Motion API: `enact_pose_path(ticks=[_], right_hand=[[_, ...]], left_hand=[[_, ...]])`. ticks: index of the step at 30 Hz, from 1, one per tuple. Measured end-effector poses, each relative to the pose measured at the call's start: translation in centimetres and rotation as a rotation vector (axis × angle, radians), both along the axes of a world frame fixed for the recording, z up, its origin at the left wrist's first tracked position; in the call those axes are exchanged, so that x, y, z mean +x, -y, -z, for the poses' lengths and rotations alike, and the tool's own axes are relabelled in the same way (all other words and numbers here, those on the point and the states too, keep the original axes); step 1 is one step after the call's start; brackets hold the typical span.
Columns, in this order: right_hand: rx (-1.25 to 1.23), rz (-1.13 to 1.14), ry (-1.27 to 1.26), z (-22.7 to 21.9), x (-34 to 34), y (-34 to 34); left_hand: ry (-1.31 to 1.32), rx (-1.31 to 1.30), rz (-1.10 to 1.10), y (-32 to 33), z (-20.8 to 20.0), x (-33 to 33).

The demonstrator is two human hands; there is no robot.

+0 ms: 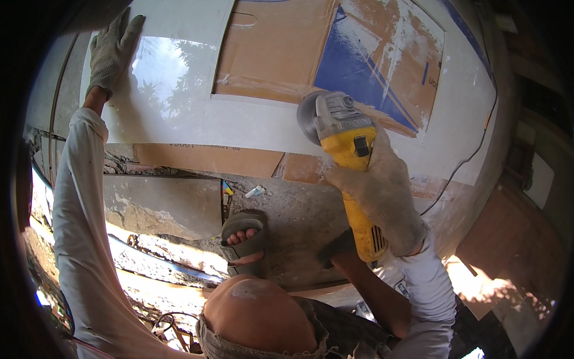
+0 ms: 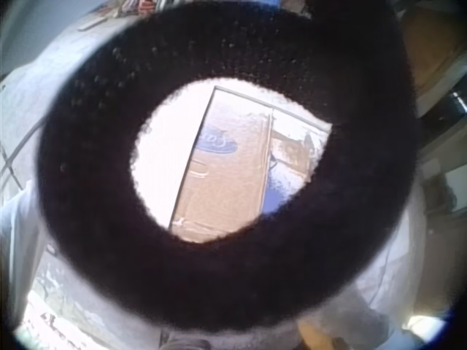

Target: The person uses a yellow angle grinder to sand a white vehicle panel, moving the tool along the surface while wearing gloves. The person occasionally wipes the surface with a gloved hand to remove dust.

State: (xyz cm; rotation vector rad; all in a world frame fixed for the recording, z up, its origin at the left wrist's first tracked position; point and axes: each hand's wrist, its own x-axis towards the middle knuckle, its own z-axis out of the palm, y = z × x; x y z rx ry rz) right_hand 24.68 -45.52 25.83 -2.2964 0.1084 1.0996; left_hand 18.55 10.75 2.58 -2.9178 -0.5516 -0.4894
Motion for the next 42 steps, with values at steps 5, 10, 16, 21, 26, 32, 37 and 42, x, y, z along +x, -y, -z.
enact_pose_path(ticks=[5,10,16,21,26,32,37,42], right_hand=[[0.072,-0.020,-0.023,0.3,-0.1,-0.8],[-0.012,-0.063,-0.002,0.6,0.0,-1.3],[0.006,-0.068,0.016,0.9,0.0,-0.9],[0.019,-0.063,0.021,1.2,0.1,-0.2],[0.052,-0.034,0.015,1.2,0.2,0.4],[0.023,0.019,0.020,0.5,0.2,0.8],[0.029,0.095,0.044,-0.3,0.1,0.8],[0.021,0.007,0.038,-1.0,0.5,0.3]], left_hand=[[-0.007,0.077,0.068,-0.1,0.1,-0.2],[-0.006,0.082,0.059,-0.7,0.2,-0.1],[-0.028,0.125,0.068,-0.7,0.3,-0.1],[-0.239,0.304,0.075,-0.6,-0.4,-0.6],[-0.042,0.096,0.039,-0.6,-0.1,0.0],[0.034,-0.020,-0.039,-0.4,0.4,0.2],[-0.013,0.079,0.009,-0.2,-0.2,-0.1],[-0.074,0.143,0.046,0.5,-0.8,-0.1]])
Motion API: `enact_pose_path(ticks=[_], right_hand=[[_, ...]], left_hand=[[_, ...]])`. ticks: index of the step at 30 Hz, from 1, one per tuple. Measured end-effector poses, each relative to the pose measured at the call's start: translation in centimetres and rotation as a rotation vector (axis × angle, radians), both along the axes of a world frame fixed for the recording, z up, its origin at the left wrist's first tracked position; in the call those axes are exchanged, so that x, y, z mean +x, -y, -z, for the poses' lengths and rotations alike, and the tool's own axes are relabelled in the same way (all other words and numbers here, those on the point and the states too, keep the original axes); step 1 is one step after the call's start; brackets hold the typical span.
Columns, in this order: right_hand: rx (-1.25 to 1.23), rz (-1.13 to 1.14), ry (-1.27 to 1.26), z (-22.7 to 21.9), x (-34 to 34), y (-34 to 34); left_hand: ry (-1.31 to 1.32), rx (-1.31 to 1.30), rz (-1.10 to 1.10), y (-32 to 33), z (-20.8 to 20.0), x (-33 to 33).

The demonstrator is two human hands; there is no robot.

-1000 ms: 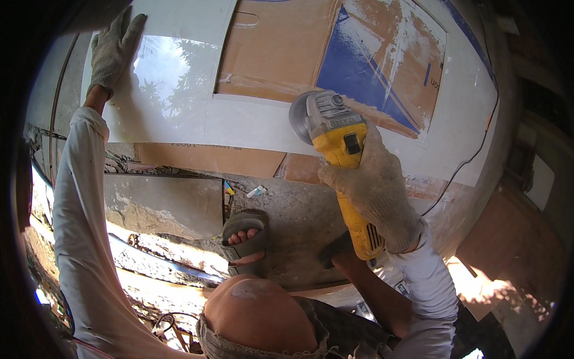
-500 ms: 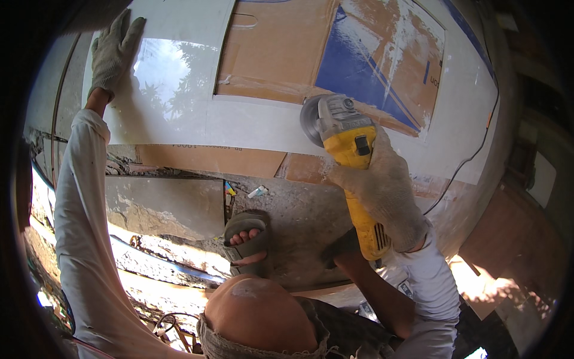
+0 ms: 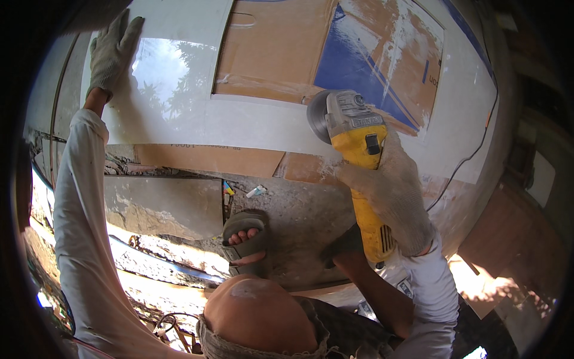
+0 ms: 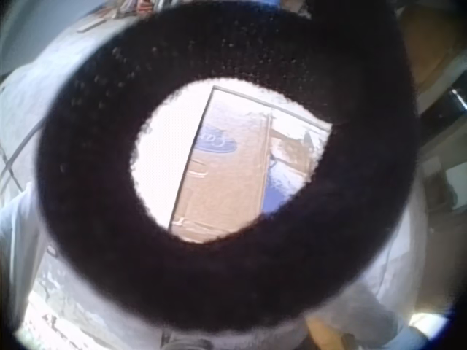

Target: The person uses a yellow angle grinder to sand a white vehicle panel, moving the tool along the surface while wearing gloves. The person occasionally wipes the surface with a gloved hand to remove dust.

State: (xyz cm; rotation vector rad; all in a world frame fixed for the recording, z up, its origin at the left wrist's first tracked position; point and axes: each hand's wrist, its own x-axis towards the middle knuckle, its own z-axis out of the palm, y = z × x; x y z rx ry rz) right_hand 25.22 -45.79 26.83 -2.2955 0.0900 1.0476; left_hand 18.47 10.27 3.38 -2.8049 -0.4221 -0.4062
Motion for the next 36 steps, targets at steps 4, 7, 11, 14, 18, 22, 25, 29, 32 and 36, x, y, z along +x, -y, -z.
enact_pose_path(ticks=[4,7,11,14,18,22,25,29,32,36], right_hand=[[0.047,-0.019,-0.043,0.7,-0.1,-1.0],[0.047,-0.084,-0.025,1.0,-0.2,-1.5],[-0.036,-0.080,-0.067,1.3,-0.1,-1.7],[-0.042,-0.110,-0.051,1.3,-0.1,-1.6],[0.000,-0.148,-0.040,1.5,0.1,-1.2],[0.012,-0.155,-0.028,1.6,0.2,-0.7],[0.045,-0.070,-0.060,1.8,0.1,-0.5],[0.027,-0.033,-0.078,1.5,0.2,0.1],[0.001,-0.002,-0.076,1.3,0.2,0.8],[0.023,0.047,-0.015,1.0,0.2,2.4]], left_hand=[[0.078,-0.209,-0.091,0.0,0.5,0.4],[0.075,-0.128,-0.067,-0.8,1.0,0.5],[0.058,-0.019,0.021,-1.5,1.1,0.1],[-0.100,0.179,0.065,-1.5,0.7,-0.4],[-0.001,0.057,0.053,-1.2,0.6,-0.1],[0.009,-0.290,-0.068,-2.1,-0.2,0.8],[0.077,-0.203,-0.041,-1.1,0.2,0.7],[0.130,-0.184,-0.009,0.5,0.2,0.1],[0.002,-0.045,-0.031,0.9,-0.5,-0.3],[-0.058,0.014,-0.042,0.7,-0.7,0.1]])
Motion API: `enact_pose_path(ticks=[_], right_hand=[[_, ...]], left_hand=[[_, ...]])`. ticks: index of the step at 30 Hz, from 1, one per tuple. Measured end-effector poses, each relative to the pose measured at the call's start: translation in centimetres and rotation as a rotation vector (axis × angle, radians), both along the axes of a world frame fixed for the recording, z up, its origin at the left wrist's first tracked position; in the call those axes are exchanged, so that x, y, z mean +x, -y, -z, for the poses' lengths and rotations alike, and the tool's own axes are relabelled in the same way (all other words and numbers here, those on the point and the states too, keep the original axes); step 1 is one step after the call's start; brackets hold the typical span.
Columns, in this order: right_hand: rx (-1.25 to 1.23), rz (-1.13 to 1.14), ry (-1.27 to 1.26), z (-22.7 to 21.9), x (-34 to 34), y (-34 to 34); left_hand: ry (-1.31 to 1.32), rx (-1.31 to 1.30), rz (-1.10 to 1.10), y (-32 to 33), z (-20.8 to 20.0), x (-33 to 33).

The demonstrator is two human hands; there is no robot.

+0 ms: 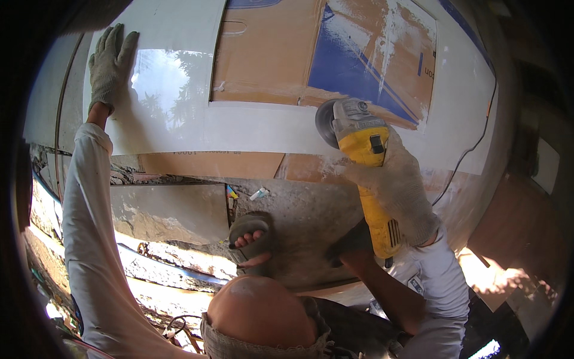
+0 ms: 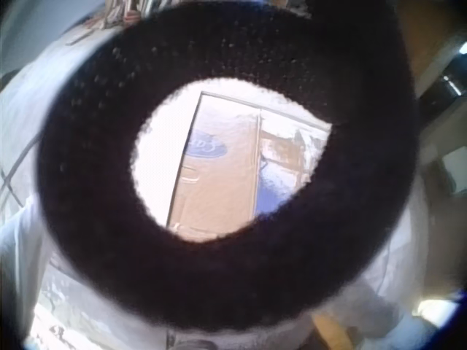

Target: The person uses a yellow angle grinder to sand a white vehicle panel, moving the tool along the surface while wearing gloves. The person occasionally wipes the surface with a gloved hand to remove dust.

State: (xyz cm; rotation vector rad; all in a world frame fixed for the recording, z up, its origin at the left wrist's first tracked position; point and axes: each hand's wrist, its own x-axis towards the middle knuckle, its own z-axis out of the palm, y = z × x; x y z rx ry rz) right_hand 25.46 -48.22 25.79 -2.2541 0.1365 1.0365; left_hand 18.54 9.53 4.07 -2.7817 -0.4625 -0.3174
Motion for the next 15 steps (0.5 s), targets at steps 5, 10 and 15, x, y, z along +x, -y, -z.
enact_pose_path(ticks=[5,10,15], right_hand=[[-0.081,0.023,0.005,-2.8,1.0,4.2],[-0.153,-0.003,0.084,-8.3,1.3,9.5],[-0.250,0.120,0.179,-11.9,0.5,14.9]], left_hand=[[0.161,-0.242,-0.077,0.5,0.7,0.6],[0.114,-0.288,-0.126,1.1,0.0,0.6],[0.055,-0.293,-0.193,2.6,-1.2,0.9]])
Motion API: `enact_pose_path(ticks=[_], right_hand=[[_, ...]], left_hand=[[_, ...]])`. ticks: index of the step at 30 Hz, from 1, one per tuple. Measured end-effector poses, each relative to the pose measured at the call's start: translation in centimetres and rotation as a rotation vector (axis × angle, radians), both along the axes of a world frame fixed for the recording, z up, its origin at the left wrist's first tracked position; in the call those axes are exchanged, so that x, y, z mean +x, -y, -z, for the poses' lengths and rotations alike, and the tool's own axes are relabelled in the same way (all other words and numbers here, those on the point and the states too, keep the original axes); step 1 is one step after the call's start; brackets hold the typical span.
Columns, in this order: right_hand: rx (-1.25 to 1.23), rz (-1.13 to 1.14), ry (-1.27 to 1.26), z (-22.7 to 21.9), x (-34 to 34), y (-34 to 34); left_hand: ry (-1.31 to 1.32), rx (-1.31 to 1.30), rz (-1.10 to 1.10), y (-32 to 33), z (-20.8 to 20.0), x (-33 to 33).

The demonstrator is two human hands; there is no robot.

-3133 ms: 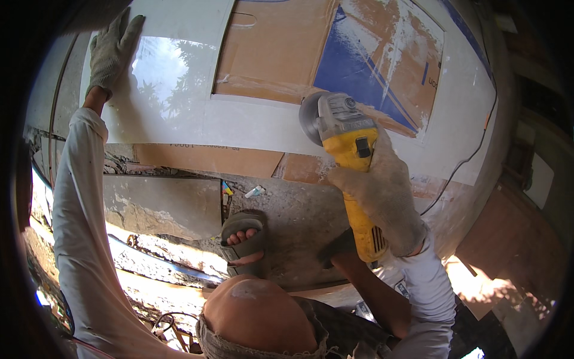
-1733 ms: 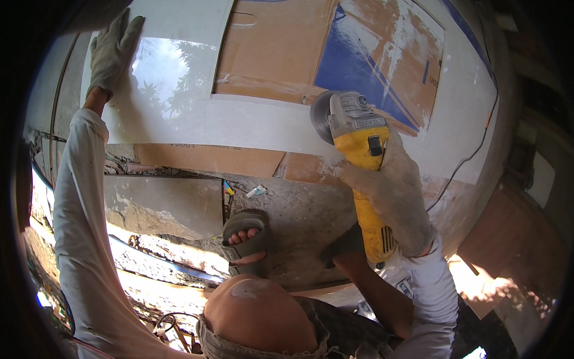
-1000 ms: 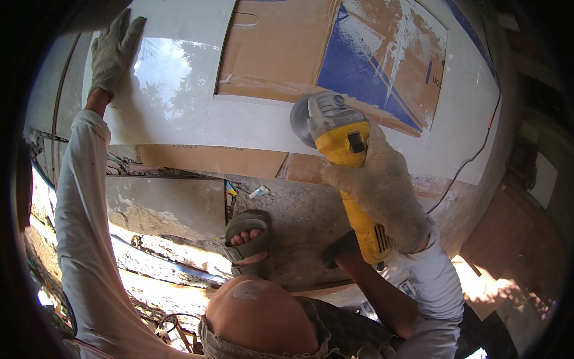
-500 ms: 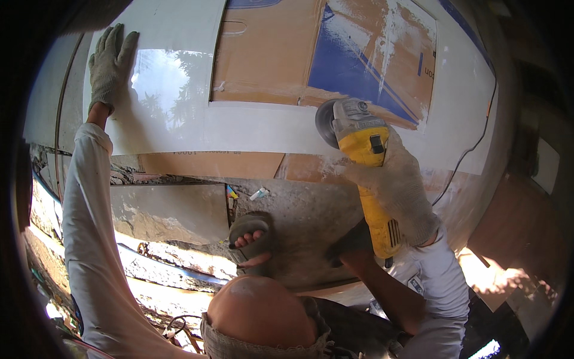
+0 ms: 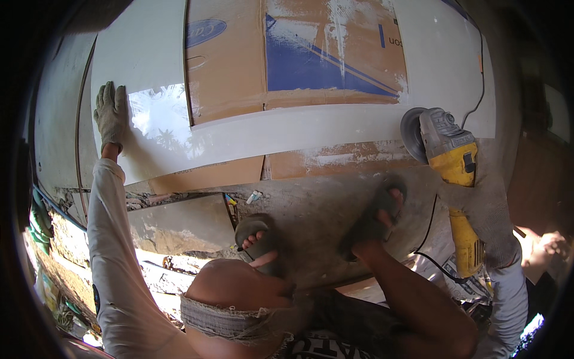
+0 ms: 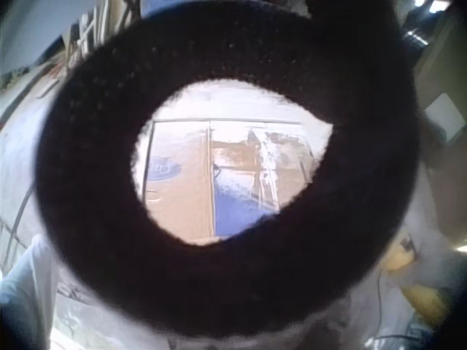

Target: The person uses a yellow angle grinder to sand a white vehicle panel, moving the tool along the surface while wearing gloves. The person occasionally wipes the surface with a gloved hand to remove dust.

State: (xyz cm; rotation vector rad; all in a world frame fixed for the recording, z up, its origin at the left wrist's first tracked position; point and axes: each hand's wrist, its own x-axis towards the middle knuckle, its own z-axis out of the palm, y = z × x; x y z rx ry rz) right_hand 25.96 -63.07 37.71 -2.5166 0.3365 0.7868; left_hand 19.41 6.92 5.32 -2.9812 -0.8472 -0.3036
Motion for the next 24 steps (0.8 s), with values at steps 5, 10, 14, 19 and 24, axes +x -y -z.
enact_pose_path(ticks=[5,10,14,19,24], right_hand=[[0.056,0.028,-0.016,0.9,0.6,2.1],[0.149,-0.012,-0.055,5.9,1.5,1.2],[0.256,-0.056,-0.125,7.7,2.0,0.0],[0.231,-0.186,-0.112,8.9,2.7,-2.5],[0.149,-0.308,-0.140,10.4,3.4,-5.8]], left_hand=[[-0.012,-0.041,-0.294,3.4,0.5,0.9],[0.061,0.008,-0.359,4.1,1.2,1.0],[0.074,0.016,-0.335,2.7,1.9,0.7],[0.075,0.020,-0.336,1.7,2.5,0.7],[0.036,0.034,-0.274,1.7,2.2,0.7]])
